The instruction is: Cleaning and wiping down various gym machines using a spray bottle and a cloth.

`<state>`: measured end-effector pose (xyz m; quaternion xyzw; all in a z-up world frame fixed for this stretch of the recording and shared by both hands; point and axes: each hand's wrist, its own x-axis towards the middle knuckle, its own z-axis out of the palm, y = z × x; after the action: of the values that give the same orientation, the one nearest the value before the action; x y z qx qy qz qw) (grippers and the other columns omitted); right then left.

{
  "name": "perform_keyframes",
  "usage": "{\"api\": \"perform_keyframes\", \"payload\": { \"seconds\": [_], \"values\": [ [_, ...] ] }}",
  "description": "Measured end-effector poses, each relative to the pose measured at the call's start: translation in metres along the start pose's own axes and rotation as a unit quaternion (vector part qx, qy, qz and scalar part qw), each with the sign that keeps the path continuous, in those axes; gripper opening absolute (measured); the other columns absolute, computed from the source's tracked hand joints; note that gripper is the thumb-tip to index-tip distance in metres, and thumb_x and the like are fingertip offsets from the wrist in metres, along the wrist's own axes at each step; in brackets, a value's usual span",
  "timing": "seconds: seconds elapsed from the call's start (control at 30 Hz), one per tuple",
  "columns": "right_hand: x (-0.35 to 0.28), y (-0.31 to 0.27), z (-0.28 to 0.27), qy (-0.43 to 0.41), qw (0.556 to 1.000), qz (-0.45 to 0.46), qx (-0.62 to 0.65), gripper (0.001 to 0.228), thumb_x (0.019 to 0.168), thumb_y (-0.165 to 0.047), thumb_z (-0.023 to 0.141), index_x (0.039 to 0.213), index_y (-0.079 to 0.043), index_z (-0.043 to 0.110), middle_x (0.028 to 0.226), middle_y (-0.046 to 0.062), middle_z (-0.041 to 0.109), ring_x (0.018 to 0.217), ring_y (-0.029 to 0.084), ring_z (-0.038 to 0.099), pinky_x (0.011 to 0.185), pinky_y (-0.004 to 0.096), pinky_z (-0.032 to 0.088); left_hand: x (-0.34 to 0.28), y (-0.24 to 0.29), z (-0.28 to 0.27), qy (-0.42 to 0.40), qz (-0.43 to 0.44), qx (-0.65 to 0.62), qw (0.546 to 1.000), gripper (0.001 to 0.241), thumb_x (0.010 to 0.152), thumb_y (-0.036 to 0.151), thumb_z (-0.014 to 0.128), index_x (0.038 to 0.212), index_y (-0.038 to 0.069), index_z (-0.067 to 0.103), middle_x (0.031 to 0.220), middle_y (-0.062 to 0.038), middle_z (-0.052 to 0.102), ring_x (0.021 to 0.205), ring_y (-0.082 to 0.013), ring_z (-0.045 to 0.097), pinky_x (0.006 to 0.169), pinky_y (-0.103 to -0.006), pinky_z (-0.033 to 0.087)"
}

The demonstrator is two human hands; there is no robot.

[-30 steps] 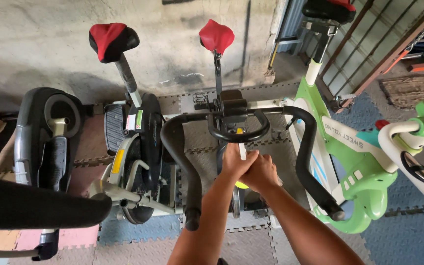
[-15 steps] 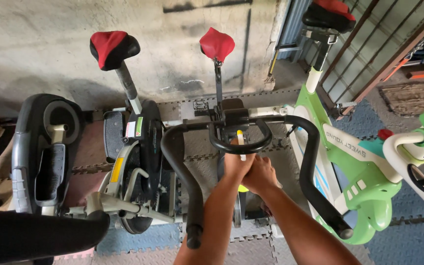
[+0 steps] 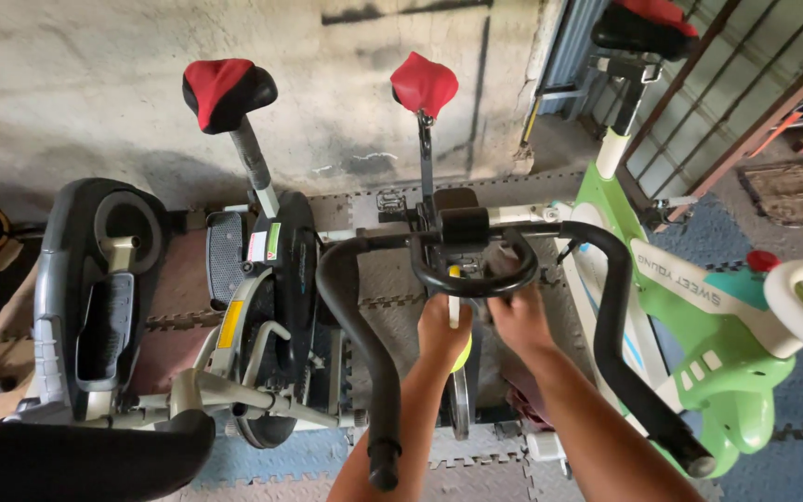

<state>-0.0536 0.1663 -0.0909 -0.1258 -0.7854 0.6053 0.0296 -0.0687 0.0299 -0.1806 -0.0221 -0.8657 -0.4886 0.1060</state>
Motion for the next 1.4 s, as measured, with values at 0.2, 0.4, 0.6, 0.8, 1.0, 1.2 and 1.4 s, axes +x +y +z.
{"api": "perform_keyframes", "payload": {
  "seconds": [0.2, 0.4, 0.6, 0.8, 1.0, 1.2, 1.4],
  "values": [
    [0.064, 0.039, 0.045, 0.11, 0.882, -0.429, -0.163, 0.054, 0.096, -0.007, 0.067, 0.146, 0.003, 0.048, 0.15, 0.031, 0.045, 0.138, 0.047, 0.047, 0.113, 0.051, 0.043, -0.004, 0.024, -0.019, 0.041, 0.015, -0.086, 0.995, 0.023, 0.087, 0.018, 0.066, 0.109, 0.009, 0.064, 0.101, -0.017, 0.069, 0.098, -0.04, 0.065, 0.082, -0.0484, 0.051],
    [0.141, 0.055, 0.068, 0.199, 0.811, -0.451, -0.315, 0.058, 0.081, -0.004, 0.064, 0.139, -0.001, 0.058, 0.153, 0.024, 0.046, 0.137, 0.052, 0.046, 0.117, 0.053, 0.043, -0.004, 0.018, -0.018, 0.084, 0.087, -0.082, 0.989, 0.018, 0.088, 0.014, 0.065, 0.105, 0.007, 0.063, 0.098, -0.018, 0.068, 0.097, -0.0397, 0.065, 0.085, -0.0475, 0.051],
    [0.078, 0.019, 0.048, 0.035, 0.749, -0.497, -0.436, 0.052, 0.072, 0.001, 0.059, 0.121, -0.013, 0.072, 0.137, 0.017, 0.055, 0.129, 0.044, 0.05, 0.107, 0.061, 0.038, -0.018, 0.036, -0.035, 0.054, 0.07, -0.156, 0.984, 0.02, 0.083, 0.011, 0.06, 0.101, 0.006, 0.067, 0.084, -0.016, 0.068, 0.08, -0.0367, 0.068, 0.073, -0.0441, 0.054],
    [0.08, 0.047, 0.042, 0.136, 0.818, -0.414, -0.376, 0.043, 0.093, -0.009, 0.055, 0.136, -0.007, 0.061, 0.14, 0.019, 0.052, 0.133, 0.043, 0.047, 0.112, 0.056, 0.037, -0.039, 0.022, -0.035, 0.047, 0.042, -0.142, 0.988, 0.011, 0.085, 0.013, 0.063, 0.092, 0.005, 0.064, 0.079, -0.016, 0.067, 0.074, -0.0353, 0.067, 0.07, -0.0429, 0.053],
    [0.087, 0.068, 0.048, -0.003, 0.818, -0.395, -0.419, 0.037, 0.099, -0.012, 0.055, 0.136, -0.014, 0.058, 0.147, 0.013, 0.048, 0.14, 0.039, 0.044, 0.119, 0.052, 0.035, -0.045, 0.016, -0.036, 0.056, 0.06, -0.129, 0.988, 0.01, 0.083, 0.013, 0.062, 0.09, 0.005, 0.064, 0.077, -0.015, 0.066, 0.073, -0.035, 0.067, 0.069, -0.0425, 0.053],
    [0.055, 0.093, 0.016, 0.148, 0.835, -0.402, -0.345, 0.068, 0.072, -0.003, 0.059, 0.139, -0.007, 0.056, 0.147, 0.026, 0.051, 0.135, 0.048, 0.043, 0.105, 0.05, 0.038, -0.063, 0.043, -0.055, 0.041, 0.011, -0.12, 0.992, 0.011, 0.084, 0.015, 0.065, 0.087, 0.005, 0.061, 0.074, -0.014, 0.064, 0.07, -0.0351, 0.065, 0.066, -0.0416, 0.052],
    [0.09, 0.099, 0.046, 0.128, 0.971, 0.043, 0.195, 0.029, 0.099, -0.022, 0.065, 0.123, -0.007, 0.067, 0.12, 0.015, 0.069, 0.115, 0.035, 0.059, 0.099, 0.045, 0.047, -0.071, 0.069, -0.065, 0.016, -0.029, -0.157, 0.987, 0.007, 0.082, 0.013, 0.063, 0.084, 0.006, 0.06, 0.068, -0.012, 0.062, 0.064, -0.0316, 0.064, 0.062, -0.0413, 0.051]
  ]
}}
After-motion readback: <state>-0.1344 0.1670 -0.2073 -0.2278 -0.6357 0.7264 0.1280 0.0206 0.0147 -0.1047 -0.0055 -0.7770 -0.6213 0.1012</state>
